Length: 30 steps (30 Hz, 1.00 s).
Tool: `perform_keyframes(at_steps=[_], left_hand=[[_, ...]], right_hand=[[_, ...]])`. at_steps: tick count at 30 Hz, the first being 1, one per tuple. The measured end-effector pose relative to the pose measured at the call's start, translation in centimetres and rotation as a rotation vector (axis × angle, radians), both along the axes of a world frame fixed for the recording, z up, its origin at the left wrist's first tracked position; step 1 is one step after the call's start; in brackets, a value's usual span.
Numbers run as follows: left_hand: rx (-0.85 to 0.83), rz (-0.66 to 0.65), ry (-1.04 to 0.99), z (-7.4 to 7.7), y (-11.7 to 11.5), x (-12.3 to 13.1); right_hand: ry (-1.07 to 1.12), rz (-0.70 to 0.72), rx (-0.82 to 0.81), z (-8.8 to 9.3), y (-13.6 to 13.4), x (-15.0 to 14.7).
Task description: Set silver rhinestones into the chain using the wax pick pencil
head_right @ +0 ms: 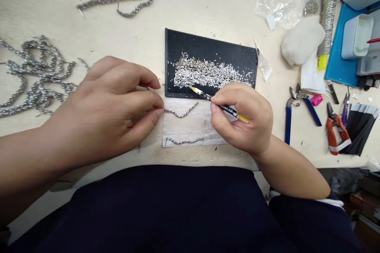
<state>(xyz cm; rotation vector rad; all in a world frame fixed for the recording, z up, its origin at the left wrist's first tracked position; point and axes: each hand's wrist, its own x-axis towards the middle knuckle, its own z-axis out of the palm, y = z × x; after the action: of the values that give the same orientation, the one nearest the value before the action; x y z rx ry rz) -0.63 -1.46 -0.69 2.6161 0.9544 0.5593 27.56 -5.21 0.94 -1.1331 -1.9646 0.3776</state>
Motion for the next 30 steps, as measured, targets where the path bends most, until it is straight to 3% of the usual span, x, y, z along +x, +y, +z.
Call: perform_keyframes(at_steps=[7,14,30], left_hand=[[-0.017,0.005,0.011,-0.1,0.1,-0.1],[-0.009,0.007,0.034,0.2,-0.1,0.1],[0.019,-0.013,0.026,0.1,-0.2,0.1]], right_hand=[[0.026,0.031,-0.007,0.1,0.1,0.1],[0.042,0.345,-0.176,1.4,0.0,-0.2],[0.043,0.309,-0.203,1.5,-0.2,-0.3]])
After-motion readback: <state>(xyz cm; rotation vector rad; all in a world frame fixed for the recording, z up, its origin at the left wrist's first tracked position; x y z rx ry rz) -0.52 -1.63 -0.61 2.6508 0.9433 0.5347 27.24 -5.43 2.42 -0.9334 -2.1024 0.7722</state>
